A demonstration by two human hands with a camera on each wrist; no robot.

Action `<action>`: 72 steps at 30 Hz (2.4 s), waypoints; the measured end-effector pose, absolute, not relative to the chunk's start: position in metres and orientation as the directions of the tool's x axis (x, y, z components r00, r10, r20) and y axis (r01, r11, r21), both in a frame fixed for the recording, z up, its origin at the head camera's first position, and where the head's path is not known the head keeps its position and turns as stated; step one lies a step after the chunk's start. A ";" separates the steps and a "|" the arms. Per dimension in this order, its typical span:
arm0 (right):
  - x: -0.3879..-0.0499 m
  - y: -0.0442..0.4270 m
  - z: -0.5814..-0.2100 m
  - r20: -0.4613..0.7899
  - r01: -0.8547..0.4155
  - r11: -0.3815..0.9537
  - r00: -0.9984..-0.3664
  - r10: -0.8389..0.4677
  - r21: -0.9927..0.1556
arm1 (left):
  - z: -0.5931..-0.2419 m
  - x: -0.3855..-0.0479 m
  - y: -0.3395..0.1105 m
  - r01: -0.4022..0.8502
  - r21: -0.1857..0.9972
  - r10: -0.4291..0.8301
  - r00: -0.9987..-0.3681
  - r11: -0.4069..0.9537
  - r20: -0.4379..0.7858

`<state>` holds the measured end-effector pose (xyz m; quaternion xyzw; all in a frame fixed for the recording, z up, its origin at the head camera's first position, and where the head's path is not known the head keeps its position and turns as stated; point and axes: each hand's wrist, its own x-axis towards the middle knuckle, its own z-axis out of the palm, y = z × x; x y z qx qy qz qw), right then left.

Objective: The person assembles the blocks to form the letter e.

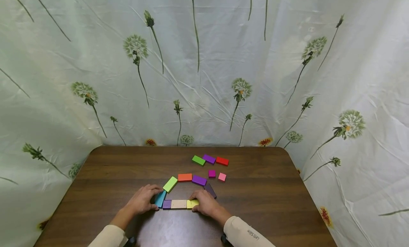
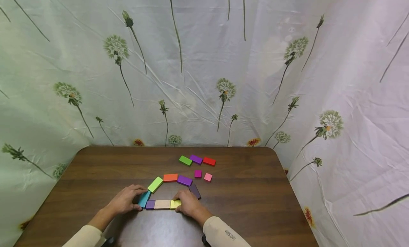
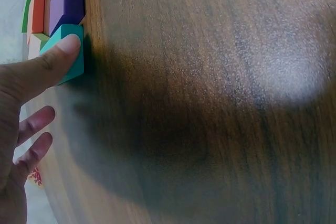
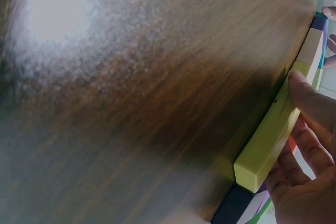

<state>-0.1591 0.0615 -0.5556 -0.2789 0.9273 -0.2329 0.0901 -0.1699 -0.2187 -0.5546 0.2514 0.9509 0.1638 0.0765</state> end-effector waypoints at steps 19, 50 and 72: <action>-0.158 0.060 -0.558 -0.045 -0.468 0.751 -0.835 -0.548 -0.467 | -0.555 -0.172 -0.217 0.481 0.336 0.519 -0.854 0.810 -0.029; -0.159 0.062 -0.556 -0.076 -0.438 0.766 -0.845 -0.530 -0.469 | -0.547 -0.178 -0.219 0.493 0.418 0.517 -0.854 0.763 0.062; -0.158 0.049 -0.554 0.006 -0.510 0.761 -0.832 -0.555 -0.401 | -0.538 -0.304 -0.089 0.271 0.495 0.375 -0.919 0.825 -0.120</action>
